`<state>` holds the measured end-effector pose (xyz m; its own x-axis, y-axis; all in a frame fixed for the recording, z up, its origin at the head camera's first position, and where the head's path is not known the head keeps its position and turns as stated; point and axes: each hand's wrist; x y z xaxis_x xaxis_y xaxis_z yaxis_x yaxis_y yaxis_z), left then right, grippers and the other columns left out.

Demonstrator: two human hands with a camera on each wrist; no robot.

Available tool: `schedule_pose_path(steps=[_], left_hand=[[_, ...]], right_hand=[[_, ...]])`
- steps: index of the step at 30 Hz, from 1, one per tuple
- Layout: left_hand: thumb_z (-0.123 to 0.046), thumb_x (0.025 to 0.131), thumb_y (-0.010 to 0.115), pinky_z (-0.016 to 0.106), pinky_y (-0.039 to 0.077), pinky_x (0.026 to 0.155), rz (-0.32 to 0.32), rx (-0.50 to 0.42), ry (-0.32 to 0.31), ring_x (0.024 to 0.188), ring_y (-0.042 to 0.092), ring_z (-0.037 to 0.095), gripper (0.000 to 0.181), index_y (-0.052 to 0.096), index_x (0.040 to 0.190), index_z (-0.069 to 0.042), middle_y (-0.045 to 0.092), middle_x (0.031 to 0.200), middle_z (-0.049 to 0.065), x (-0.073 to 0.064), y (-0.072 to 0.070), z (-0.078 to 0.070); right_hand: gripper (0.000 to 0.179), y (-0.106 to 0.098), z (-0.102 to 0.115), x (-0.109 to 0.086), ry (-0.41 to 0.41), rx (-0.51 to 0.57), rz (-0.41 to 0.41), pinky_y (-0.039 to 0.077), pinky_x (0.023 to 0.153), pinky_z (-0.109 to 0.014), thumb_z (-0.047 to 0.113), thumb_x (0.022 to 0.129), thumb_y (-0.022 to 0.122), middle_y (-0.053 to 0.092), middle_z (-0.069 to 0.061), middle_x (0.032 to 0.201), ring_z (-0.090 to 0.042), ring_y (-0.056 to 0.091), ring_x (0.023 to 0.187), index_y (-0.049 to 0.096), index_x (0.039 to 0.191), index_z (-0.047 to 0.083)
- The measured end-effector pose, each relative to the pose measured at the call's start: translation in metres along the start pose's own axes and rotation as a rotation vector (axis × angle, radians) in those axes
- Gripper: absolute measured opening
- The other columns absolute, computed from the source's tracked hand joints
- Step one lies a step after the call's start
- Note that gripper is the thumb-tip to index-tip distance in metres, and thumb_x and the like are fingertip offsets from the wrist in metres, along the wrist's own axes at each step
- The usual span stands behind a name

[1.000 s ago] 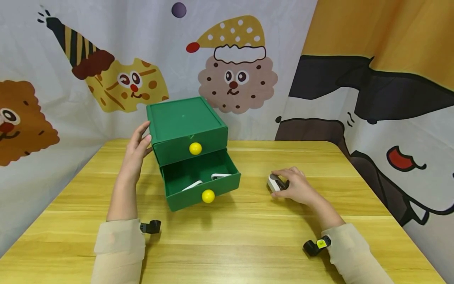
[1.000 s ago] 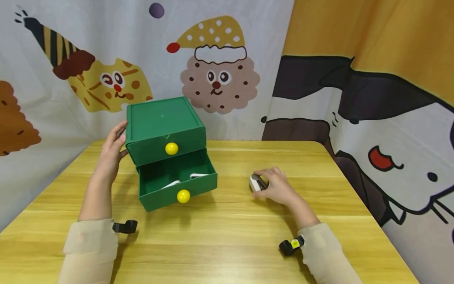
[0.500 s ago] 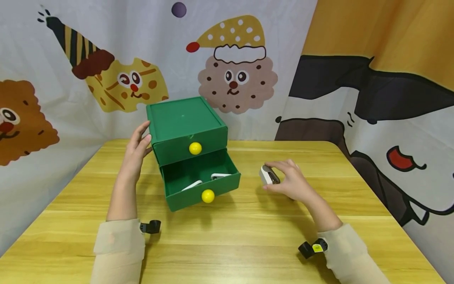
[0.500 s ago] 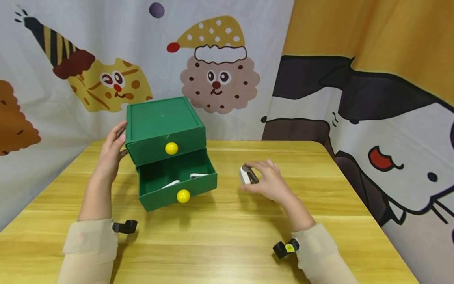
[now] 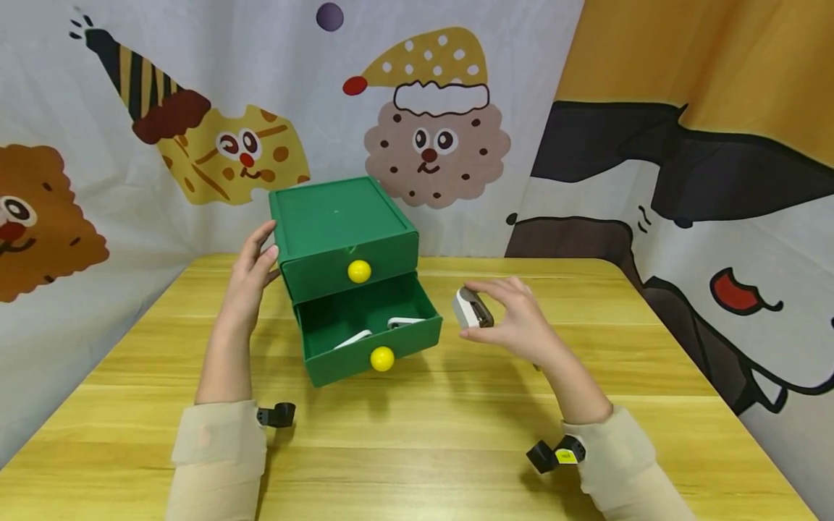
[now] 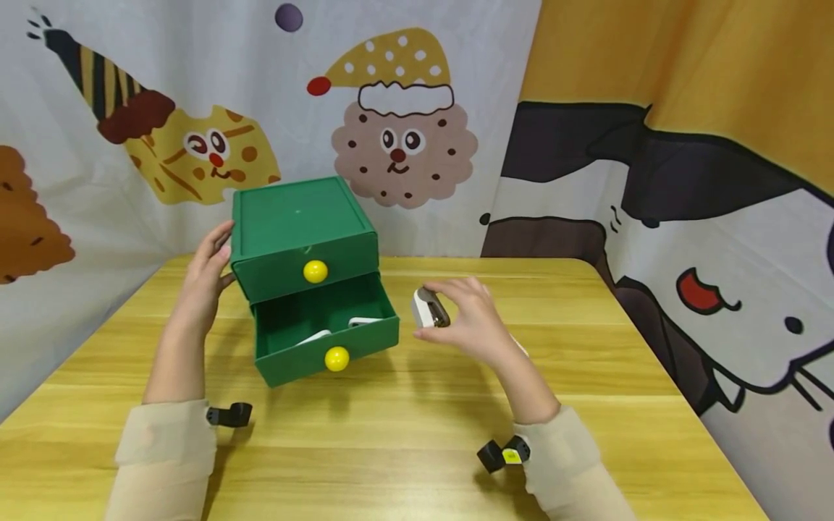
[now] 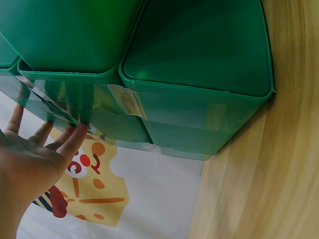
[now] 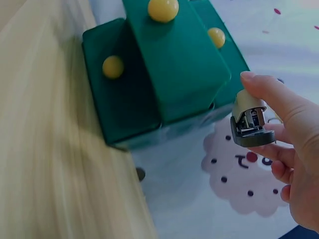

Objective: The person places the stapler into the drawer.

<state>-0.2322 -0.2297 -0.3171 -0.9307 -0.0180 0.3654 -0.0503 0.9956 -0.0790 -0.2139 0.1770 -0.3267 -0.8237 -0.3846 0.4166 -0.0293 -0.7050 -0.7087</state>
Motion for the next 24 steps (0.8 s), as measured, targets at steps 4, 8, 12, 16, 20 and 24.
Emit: schedule_pose_path(steps=[4,8,12,16,20,24], left_hand=[[-0.033,0.101,0.046,0.062,0.016,0.107,-0.001,0.0,-0.001,0.143,0.012,0.024,0.057,0.027,0.152,-0.019,0.012,0.158,0.004,0.0,0.0,0.0],[-0.033,0.101,0.046,0.062,0.016,0.108,-0.001,0.003,-0.005,0.143,0.012,0.024,0.057,0.026,0.152,-0.019,0.012,0.158,0.003,0.0,0.0,0.0],[-0.033,0.101,0.046,0.062,0.016,0.108,0.003,0.001,-0.005,0.142,0.012,0.024,0.057,0.026,0.153,-0.02,0.012,0.158,0.003,0.0,0.0,0.0],[-0.034,0.101,0.046,0.062,0.016,0.108,0.004,0.002,-0.006,0.142,0.012,0.025,0.057,0.026,0.153,-0.02,0.011,0.158,0.003,0.0,-0.001,0.0],[-0.034,0.101,0.046,0.061,0.016,0.108,0.003,0.009,-0.009,0.143,0.012,0.025,0.058,0.026,0.153,-0.02,0.011,0.158,0.003,-0.001,-0.001,-0.001],[-0.034,0.101,0.046,0.061,0.017,0.108,0.005,0.011,-0.01,0.142,0.012,0.025,0.057,0.025,0.153,-0.02,0.011,0.158,0.003,-0.001,-0.001,-0.001]], right_hand=[[0.071,0.004,0.011,0.006,-0.015,0.023,0.004,0.034,0.089,-0.051,0.031,0.066,0.089,0.059,-0.004,0.127,-0.024,0.042,0.109,0.061,0.13,0.014],[0.072,0.01,0.02,0.011,-0.028,0.032,0.008,0.032,0.094,-0.052,0.033,0.066,0.089,0.058,-0.004,0.128,-0.024,0.042,0.112,0.061,0.13,0.014],[0.074,0.016,0.03,0.016,-0.045,0.043,0.001,0.031,0.096,-0.05,0.034,0.066,0.089,0.059,-0.002,0.127,-0.025,0.043,0.113,0.06,0.131,0.014],[0.072,0.023,0.039,0.022,-0.068,0.04,-0.015,0.032,0.096,-0.05,0.034,0.066,0.089,0.061,-0.002,0.124,-0.025,0.045,0.112,0.061,0.13,0.013],[0.072,0.031,0.049,0.027,-0.082,0.019,-0.039,0.035,0.089,-0.047,0.038,0.066,0.088,0.061,-0.003,0.123,-0.022,0.045,0.107,0.062,0.129,0.012],[0.073,0.04,0.057,0.033,-0.086,0.013,-0.061,0.034,0.086,-0.043,0.04,0.066,0.087,0.061,-0.003,0.124,-0.021,0.046,0.106,0.062,0.129,0.012]])
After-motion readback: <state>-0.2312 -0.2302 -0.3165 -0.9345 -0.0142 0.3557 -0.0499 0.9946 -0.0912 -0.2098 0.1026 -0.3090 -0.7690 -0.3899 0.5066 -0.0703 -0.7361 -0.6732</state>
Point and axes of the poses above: each hand's wrist, its own x-axis towards the middle knuckle, its own y-axis out of the palm, z = x × y
